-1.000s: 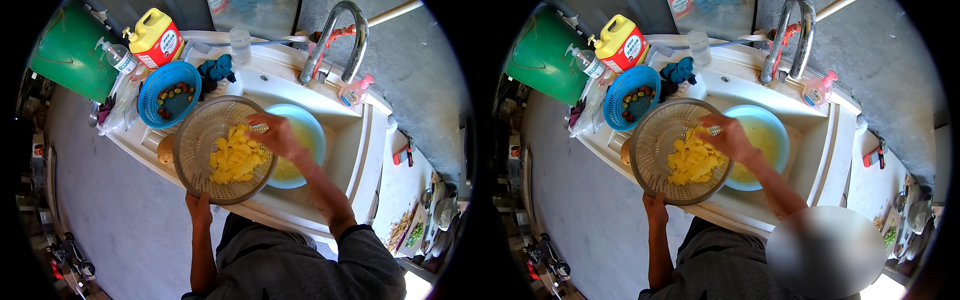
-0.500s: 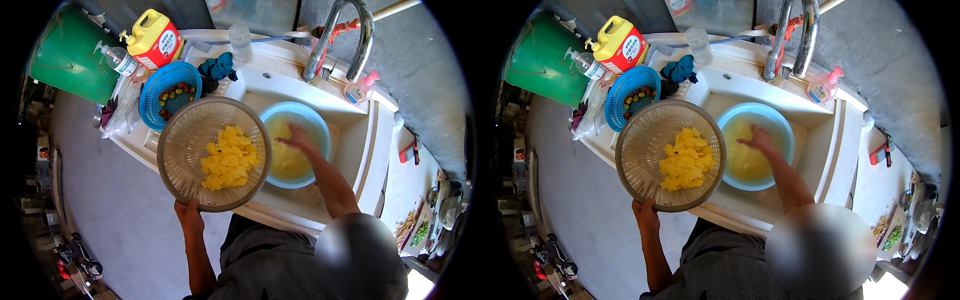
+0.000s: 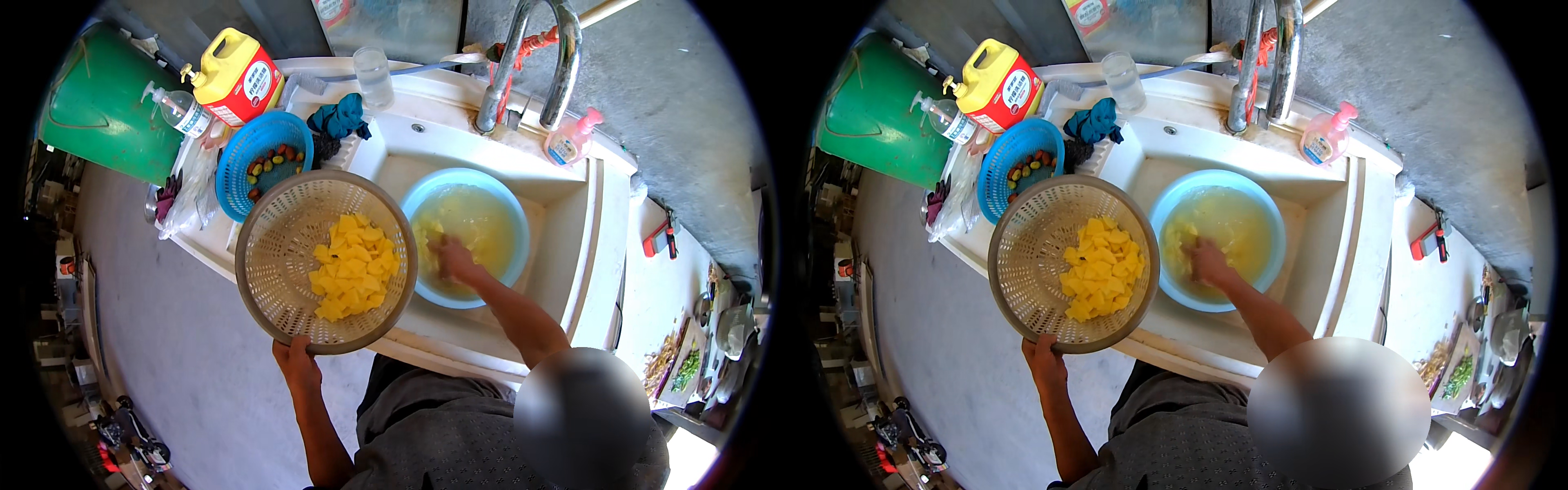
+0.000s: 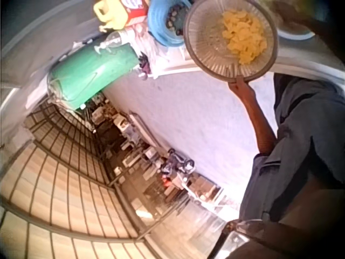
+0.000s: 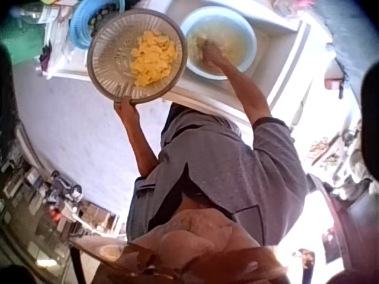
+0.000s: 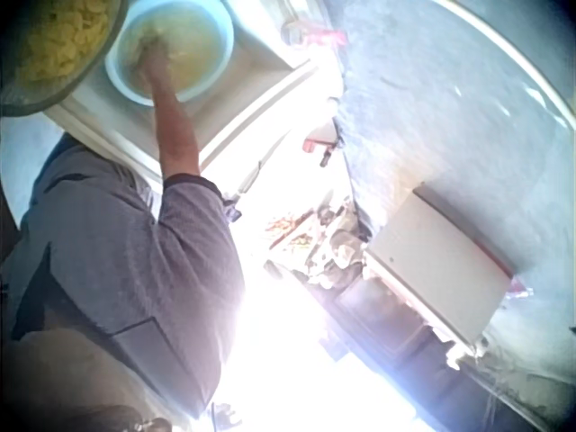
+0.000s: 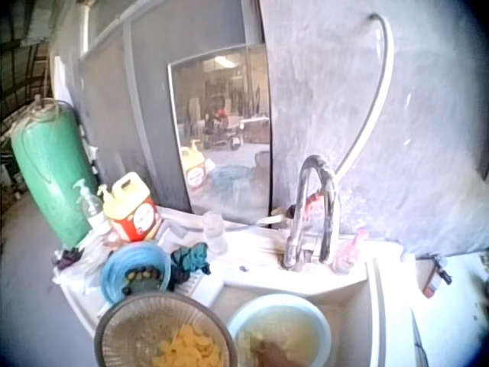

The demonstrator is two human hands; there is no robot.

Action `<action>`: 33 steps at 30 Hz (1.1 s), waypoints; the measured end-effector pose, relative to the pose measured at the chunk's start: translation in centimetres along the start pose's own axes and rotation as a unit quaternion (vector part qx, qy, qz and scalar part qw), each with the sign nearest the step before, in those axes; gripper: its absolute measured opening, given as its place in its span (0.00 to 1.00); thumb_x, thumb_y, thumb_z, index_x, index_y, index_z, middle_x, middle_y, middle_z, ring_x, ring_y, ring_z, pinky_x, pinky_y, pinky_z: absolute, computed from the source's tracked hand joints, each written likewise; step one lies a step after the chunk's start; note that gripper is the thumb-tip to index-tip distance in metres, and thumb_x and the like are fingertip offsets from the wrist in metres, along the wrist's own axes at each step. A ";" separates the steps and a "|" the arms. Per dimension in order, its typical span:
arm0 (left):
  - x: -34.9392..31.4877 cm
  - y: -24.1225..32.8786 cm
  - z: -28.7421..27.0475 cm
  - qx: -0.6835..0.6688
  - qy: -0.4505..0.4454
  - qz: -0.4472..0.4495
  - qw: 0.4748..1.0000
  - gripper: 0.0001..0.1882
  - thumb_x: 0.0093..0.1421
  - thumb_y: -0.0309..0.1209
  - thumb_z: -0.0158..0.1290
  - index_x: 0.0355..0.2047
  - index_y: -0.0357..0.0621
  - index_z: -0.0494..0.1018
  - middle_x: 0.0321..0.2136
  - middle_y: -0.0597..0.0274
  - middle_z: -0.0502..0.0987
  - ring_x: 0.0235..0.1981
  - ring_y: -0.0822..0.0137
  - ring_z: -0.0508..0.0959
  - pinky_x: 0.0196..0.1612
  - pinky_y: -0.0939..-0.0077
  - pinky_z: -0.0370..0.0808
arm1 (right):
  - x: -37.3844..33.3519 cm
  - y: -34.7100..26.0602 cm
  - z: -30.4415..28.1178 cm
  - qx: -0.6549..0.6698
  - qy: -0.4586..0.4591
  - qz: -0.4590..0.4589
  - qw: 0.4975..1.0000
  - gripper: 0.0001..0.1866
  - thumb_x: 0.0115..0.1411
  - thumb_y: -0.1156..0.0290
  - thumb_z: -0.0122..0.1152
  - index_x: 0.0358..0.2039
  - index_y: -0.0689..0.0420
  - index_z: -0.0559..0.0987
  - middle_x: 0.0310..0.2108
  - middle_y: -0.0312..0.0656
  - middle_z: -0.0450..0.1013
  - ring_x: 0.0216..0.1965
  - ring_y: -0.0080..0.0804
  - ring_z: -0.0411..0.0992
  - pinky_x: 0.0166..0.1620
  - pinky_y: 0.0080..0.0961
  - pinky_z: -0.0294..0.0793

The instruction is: The person washes sliced yellow vegetables in a sink using a colander and a blue basin, then transfers them to a countertop. They subsequently gather chopped green vegetables from a cutting board into the basin and rinse them under running water. Finally, the person walks to a table and picks up a smartphone.

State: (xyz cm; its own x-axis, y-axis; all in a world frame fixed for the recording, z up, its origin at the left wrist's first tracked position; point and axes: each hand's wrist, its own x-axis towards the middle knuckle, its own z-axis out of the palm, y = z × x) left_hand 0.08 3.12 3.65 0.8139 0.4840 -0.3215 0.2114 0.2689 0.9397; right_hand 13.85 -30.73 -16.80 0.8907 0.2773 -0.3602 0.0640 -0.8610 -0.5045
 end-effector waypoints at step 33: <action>-0.8 -0.4 0.5 0.015 -0.019 0.025 0.999 0.25 0.52 0.20 0.47 0.53 0.27 0.66 0.44 0.53 0.77 0.37 0.67 0.79 0.34 0.78 0.77 | -3.2 -19.0 -16.8 0.190 0.179 -0.335 0.905 0.26 0.51 0.66 0.75 0.51 0.57 0.79 0.49 0.48 0.76 0.52 0.44 0.73 0.50 0.32 0.77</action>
State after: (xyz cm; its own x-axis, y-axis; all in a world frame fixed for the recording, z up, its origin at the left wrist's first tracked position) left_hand -0.35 2.18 3.61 0.8442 0.4637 -0.2690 0.1850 0.2191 0.9580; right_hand 17.35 -22.39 7.15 0.8020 0.4688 0.3701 0.5456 -0.3229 -0.7733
